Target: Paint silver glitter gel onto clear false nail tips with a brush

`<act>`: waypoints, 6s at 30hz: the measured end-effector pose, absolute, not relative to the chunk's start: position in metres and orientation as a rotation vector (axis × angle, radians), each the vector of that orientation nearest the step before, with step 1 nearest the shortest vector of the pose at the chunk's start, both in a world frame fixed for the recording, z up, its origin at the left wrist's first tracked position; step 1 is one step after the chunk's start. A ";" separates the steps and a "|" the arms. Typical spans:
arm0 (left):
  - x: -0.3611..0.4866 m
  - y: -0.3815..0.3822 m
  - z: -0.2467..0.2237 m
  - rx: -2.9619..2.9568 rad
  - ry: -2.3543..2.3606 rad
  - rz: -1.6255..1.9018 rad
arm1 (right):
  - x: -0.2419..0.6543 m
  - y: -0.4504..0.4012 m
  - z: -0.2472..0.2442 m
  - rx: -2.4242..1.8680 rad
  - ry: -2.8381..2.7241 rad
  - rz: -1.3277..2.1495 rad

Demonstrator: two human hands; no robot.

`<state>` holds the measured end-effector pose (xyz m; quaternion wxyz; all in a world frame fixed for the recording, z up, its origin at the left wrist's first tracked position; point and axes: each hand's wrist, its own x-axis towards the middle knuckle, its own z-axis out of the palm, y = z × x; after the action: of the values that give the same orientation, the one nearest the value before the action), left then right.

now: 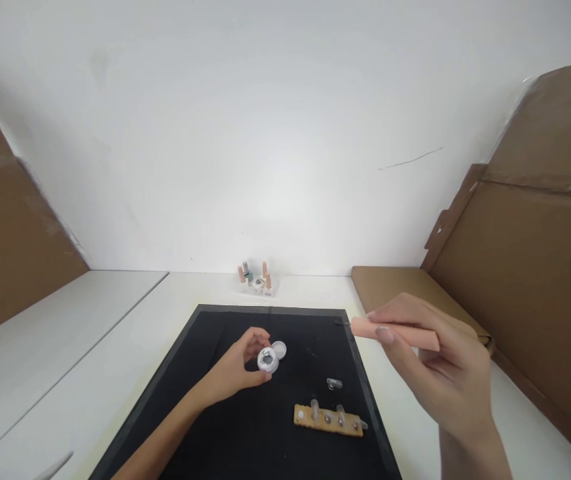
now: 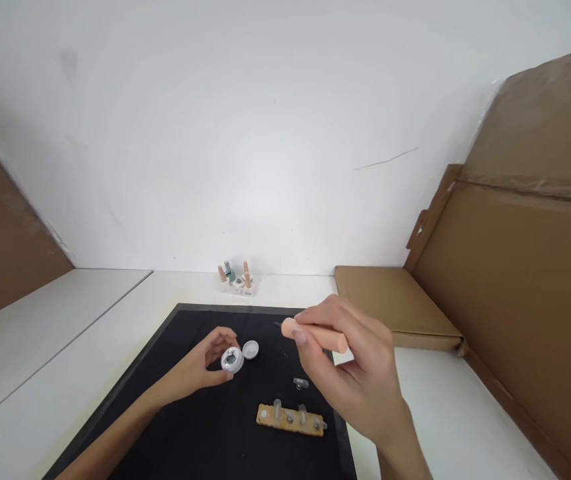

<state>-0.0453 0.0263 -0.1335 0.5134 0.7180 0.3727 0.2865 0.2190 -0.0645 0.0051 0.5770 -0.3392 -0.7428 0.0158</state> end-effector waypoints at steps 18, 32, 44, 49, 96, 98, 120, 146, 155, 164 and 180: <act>0.006 -0.005 -0.016 1.642 0.418 0.953 | 0.223 -0.065 0.001 -0.788 -1.725 0.031; 0.002 -0.014 -0.014 1.265 0.414 0.905 | 0.215 -0.077 -0.003 -0.679 -1.737 -0.123; 0.005 -0.015 -0.009 1.246 0.466 0.891 | 0.212 -0.071 -0.016 -0.728 -1.655 -0.149; 0.004 -0.015 -0.015 1.328 0.496 0.911 | 0.203 -0.062 -0.007 -0.754 -1.825 -0.134; 0.017 -0.015 -0.015 1.078 0.465 0.846 | 0.197 -0.055 -0.008 -0.950 -1.506 0.380; 0.015 -0.014 -0.016 1.113 0.518 0.857 | 0.201 -0.055 -0.007 -0.959 -1.524 0.449; 0.006 -0.008 -0.012 1.277 0.590 0.918 | 0.224 -0.069 -0.001 -0.676 -1.890 0.096; 0.003 -0.012 -0.004 1.407 0.630 0.964 | 0.211 -0.068 0.006 -0.672 -1.976 -0.029; 0.000 -0.010 -0.003 1.440 0.538 0.972 | 0.212 -0.068 0.007 -0.669 -1.978 0.022; 0.000 -0.008 -0.007 1.506 0.444 0.984 | 0.214 -0.067 0.009 -0.677 -2.026 0.070; -0.004 -0.004 -0.007 1.525 0.322 0.931 | 0.213 -0.068 0.007 -0.663 -2.005 0.082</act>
<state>-0.0042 -0.0045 -0.0069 0.6155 0.6620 0.1398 0.4043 0.2134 -0.0679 0.0073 0.4918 -0.2732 -0.8260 0.0336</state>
